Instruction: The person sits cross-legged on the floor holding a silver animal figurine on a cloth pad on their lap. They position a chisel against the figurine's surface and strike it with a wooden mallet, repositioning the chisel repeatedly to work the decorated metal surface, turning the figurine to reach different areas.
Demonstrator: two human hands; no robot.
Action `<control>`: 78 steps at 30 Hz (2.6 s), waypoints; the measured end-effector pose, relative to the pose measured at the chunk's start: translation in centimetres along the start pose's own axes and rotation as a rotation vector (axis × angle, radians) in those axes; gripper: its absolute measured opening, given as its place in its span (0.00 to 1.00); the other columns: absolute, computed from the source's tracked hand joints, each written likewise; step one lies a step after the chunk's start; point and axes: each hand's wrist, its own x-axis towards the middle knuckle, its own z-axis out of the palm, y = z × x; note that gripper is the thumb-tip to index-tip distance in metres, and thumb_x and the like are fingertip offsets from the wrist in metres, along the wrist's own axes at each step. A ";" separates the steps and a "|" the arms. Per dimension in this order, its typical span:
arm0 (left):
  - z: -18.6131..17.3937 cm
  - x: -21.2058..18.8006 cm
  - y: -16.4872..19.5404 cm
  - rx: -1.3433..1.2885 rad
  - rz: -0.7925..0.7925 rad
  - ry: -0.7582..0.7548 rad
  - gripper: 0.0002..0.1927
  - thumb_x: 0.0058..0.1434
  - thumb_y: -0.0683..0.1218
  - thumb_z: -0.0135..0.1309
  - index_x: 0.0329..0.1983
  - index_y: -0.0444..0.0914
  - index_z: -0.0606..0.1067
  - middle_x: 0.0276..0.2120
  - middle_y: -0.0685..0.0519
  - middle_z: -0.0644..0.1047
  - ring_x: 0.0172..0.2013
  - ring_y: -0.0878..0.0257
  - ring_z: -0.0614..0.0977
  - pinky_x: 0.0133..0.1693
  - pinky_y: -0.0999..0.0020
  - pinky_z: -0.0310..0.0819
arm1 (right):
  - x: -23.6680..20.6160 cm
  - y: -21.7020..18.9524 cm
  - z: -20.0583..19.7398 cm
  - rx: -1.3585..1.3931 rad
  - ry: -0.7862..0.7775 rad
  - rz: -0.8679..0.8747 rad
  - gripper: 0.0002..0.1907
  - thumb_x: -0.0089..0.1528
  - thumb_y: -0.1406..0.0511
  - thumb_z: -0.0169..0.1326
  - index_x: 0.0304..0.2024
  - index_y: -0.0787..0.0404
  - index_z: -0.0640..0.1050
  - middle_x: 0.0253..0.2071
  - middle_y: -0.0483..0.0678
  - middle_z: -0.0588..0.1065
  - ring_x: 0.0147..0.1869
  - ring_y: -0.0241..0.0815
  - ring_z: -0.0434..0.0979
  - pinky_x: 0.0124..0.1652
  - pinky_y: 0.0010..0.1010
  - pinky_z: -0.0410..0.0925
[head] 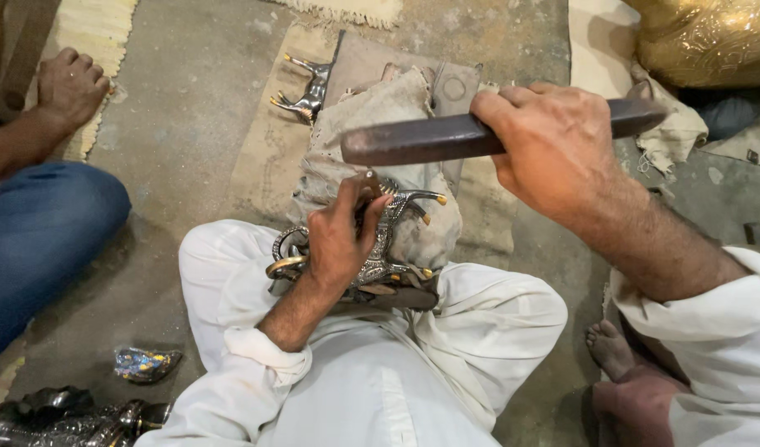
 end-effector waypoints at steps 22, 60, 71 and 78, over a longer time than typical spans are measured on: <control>0.1 0.1 -0.2 0.036 0.013 -0.051 0.14 0.70 0.43 0.59 0.54 0.36 0.70 0.37 0.45 0.84 0.35 0.53 0.89 0.31 0.62 0.81 | -1.4 1.3 0.6 0.219 -0.001 0.170 0.13 0.60 0.70 0.62 0.47 0.61 0.77 0.35 0.49 0.77 0.40 0.46 0.80 0.43 0.39 0.70; -0.5 0.8 -0.3 0.052 0.083 -0.120 0.18 0.65 0.40 0.62 0.56 0.37 0.72 0.38 0.46 0.84 0.35 0.52 0.87 0.32 0.59 0.80 | -3.0 0.5 2.1 0.063 0.116 0.104 0.17 0.48 0.72 0.61 0.41 0.60 0.77 0.34 0.50 0.78 0.40 0.52 0.79 0.40 0.42 0.67; -1.0 0.9 -0.6 0.064 0.072 -0.161 0.19 0.64 0.39 0.62 0.57 0.37 0.72 0.38 0.44 0.83 0.36 0.50 0.87 0.32 0.59 0.79 | -3.7 0.5 3.0 0.233 0.113 0.211 0.13 0.54 0.72 0.62 0.41 0.59 0.76 0.34 0.49 0.75 0.38 0.51 0.77 0.40 0.43 0.68; -1.1 0.8 -0.5 0.038 0.069 -0.172 0.22 0.60 0.35 0.60 0.57 0.37 0.72 0.40 0.48 0.85 0.39 0.54 0.88 0.36 0.61 0.82 | -3.9 0.7 3.7 0.447 0.100 0.355 0.11 0.62 0.72 0.58 0.47 0.59 0.76 0.36 0.49 0.75 0.37 0.46 0.79 0.41 0.38 0.70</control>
